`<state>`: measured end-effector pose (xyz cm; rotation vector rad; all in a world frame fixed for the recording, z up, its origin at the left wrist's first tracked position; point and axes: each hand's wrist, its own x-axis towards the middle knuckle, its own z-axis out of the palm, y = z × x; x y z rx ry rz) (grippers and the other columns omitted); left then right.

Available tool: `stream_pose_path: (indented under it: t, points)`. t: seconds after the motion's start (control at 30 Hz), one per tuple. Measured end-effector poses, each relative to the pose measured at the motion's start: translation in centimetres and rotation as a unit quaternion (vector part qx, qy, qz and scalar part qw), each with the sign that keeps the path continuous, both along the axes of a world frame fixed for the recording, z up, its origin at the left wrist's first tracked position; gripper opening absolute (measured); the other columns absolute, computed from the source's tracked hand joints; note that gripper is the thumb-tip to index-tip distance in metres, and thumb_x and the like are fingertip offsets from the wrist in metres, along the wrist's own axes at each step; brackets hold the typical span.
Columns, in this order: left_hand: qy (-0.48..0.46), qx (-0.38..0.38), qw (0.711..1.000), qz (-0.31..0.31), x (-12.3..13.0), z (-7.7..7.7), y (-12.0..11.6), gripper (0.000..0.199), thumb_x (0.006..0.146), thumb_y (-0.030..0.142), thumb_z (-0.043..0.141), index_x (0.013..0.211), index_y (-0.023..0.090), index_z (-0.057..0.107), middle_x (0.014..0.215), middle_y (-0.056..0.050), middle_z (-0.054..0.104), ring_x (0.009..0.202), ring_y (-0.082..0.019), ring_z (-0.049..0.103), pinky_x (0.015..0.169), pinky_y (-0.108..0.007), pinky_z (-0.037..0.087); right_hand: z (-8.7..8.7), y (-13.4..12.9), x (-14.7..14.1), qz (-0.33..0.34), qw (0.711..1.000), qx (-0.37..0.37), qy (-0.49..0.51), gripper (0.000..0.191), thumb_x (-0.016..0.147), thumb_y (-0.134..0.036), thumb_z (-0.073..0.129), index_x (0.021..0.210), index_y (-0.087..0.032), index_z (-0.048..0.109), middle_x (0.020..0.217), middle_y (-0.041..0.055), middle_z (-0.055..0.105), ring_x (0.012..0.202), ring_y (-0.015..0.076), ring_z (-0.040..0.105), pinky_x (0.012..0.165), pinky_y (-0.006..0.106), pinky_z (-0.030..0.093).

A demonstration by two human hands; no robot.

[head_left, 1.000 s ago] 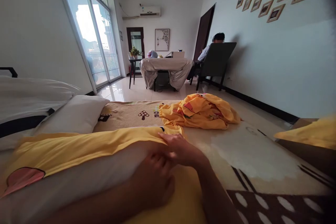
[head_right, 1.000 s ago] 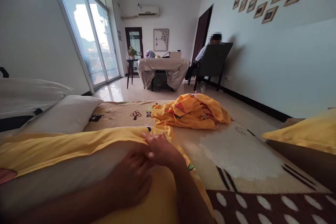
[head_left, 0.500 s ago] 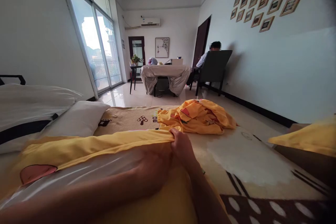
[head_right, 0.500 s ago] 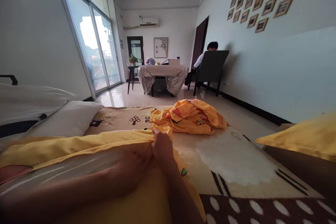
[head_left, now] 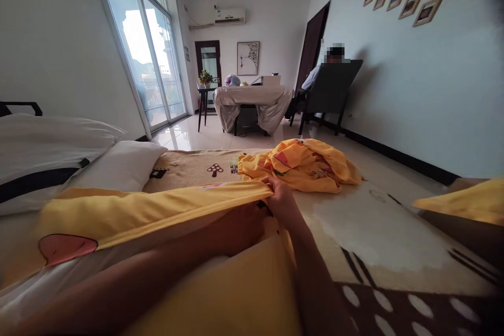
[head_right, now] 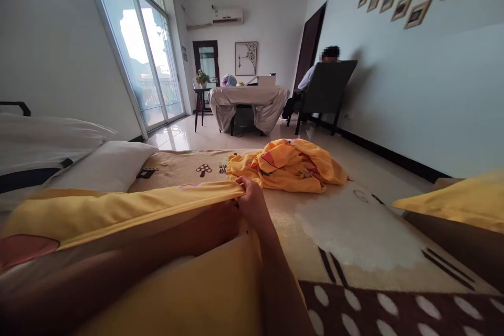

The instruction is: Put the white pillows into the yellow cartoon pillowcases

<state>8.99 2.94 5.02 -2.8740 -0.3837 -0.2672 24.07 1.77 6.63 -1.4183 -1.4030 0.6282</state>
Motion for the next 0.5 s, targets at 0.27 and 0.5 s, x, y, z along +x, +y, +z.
stream_pose_path:
  t: [0.27,0.5]
  points:
    - [0.086,-0.080,0.992,-0.045,0.4,0.4,2.2,0.014,0.080,0.027,0.054,0.079,0.016,0.063,0.094,-0.009,0.066,0.091,-0.025,0.060,0.090,-0.041,0.045,0.0,-0.6,0.9,0.001,0.989,-0.036,-0.140,0.056,0.060,-0.005,0.056,0.116,-0.012,0.059,0.103,0.0103,0.068,0.094,0.0209,0.062,0.078,0.027,0.045]
    - [-0.019,-0.156,0.987,-0.013,0.0,-0.8,2.3,0.013,0.082,0.022,0.048,0.082,0.017,0.060,0.090,-0.008,0.065,0.085,-0.021,0.060,0.080,-0.033,0.048,0.0,-0.5,-0.7,-0.200,0.924,-0.044,-0.323,0.026,0.072,-0.007,0.044,0.087,-0.018,0.062,0.090,0.0096,0.065,0.076,0.0181,0.059,0.061,0.025,0.034]
